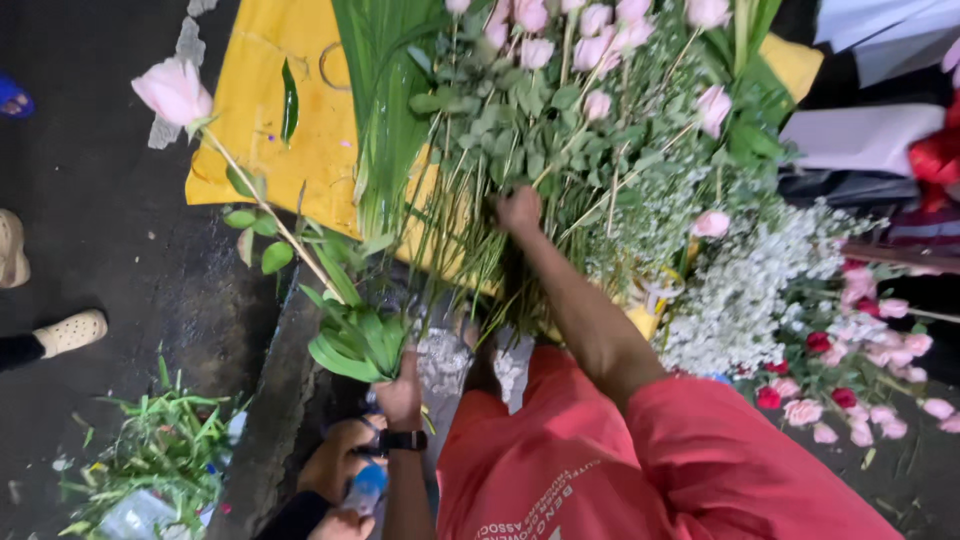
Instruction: The person bundles together pink roses, white baby's breath, and long green leaves by hand, and then wraps a piece of clear adhesive tape around the stems to secure them into a bouquet.
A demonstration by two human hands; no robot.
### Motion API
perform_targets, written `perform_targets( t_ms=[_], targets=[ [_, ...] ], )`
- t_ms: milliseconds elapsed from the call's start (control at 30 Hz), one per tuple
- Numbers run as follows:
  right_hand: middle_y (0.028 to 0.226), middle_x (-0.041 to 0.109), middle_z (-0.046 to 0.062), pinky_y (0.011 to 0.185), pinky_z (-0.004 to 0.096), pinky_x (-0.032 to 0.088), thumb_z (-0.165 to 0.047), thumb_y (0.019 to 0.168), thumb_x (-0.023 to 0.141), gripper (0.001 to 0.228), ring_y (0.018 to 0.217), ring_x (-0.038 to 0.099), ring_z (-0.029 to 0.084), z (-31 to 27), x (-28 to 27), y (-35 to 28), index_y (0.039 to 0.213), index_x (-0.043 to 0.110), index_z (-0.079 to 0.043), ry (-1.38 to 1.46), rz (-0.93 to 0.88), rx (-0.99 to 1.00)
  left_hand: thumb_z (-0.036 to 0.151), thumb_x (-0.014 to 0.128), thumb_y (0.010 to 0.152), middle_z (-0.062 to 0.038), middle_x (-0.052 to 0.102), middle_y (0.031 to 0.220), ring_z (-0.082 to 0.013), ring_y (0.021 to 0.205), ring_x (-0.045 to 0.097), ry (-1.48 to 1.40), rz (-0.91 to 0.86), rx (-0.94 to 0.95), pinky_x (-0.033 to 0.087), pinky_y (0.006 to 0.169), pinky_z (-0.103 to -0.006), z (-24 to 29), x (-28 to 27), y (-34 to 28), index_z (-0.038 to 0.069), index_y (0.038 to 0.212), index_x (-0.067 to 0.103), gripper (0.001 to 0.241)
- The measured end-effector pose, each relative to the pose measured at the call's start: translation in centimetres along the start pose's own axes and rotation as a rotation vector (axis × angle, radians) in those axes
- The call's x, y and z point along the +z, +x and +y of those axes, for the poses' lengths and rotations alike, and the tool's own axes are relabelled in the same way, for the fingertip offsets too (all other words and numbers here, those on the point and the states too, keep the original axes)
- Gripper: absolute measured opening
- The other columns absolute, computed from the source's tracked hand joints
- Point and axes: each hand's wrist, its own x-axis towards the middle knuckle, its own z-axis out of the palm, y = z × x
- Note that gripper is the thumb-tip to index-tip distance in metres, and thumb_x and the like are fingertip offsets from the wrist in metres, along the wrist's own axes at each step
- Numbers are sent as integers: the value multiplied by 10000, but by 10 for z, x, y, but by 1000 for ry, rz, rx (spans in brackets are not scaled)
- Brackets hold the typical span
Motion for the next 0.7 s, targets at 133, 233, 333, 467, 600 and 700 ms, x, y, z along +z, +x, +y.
perform_targets(
  t_ms=[133, 233, 333, 467, 600, 700],
  targets=[
    [1002, 737, 265, 924, 613, 541, -277, 910, 601, 334, 1079, 683, 474, 25, -26, -14, 1037, 733, 1, 110, -2, -25, -39, 814, 802, -101, 695, 1299, -151, 1217, 586, -92, 47, 38, 482, 1054, -438, -13, 30, -11, 83, 1327, 673, 557],
    [706, 718, 150, 443, 395, 633, -223, 950, 565, 232, 516, 715, 252, 31, -40, -15, 886, 718, -61, 426, -90, 41, 108, 875, 815, -110, 713, 1242, -194, 1168, 632, -6, 68, -32, 477, 1047, -466, 5, 50, -31, 91, 1294, 705, 508],
    [779, 679, 186, 432, 347, 625, -109, 1004, 518, 165, 515, 675, 228, 19, -68, -33, 985, 613, 24, 717, -54, -30, 95, 847, 831, -54, 722, 1217, -156, 1170, 615, -14, 47, -65, 467, 1052, -431, 15, 70, -51, 116, 1291, 710, 481],
    [831, 648, 143, 455, 331, 660, -51, 930, 611, 134, 532, 691, 208, 8, -105, -51, 1034, 572, 26, 894, -166, -103, 253, 873, 838, -80, 725, 1231, -226, 1202, 646, 121, 22, -66, 462, 1065, -488, 43, 94, -53, 172, 1298, 705, 497],
    [1017, 721, 146, 473, 324, 658, -124, 978, 668, 155, 740, 764, 235, 7, -134, -42, 1101, 613, -47, 917, -346, -336, 214, 861, 869, -139, 692, 1305, -253, 1212, 629, 89, -57, 26, 443, 1114, -503, 82, 100, -77, 119, 1358, 679, 530],
    [993, 692, 96, 521, 316, 653, -126, 992, 670, 81, 807, 718, 211, -29, -191, -57, 1017, 627, -61, 849, -279, -515, 238, 817, 910, -231, 609, 1402, -389, 1320, 563, 167, -121, 58, 358, 1182, -586, 132, 107, -81, 8, 1454, 530, 657]
  ],
)
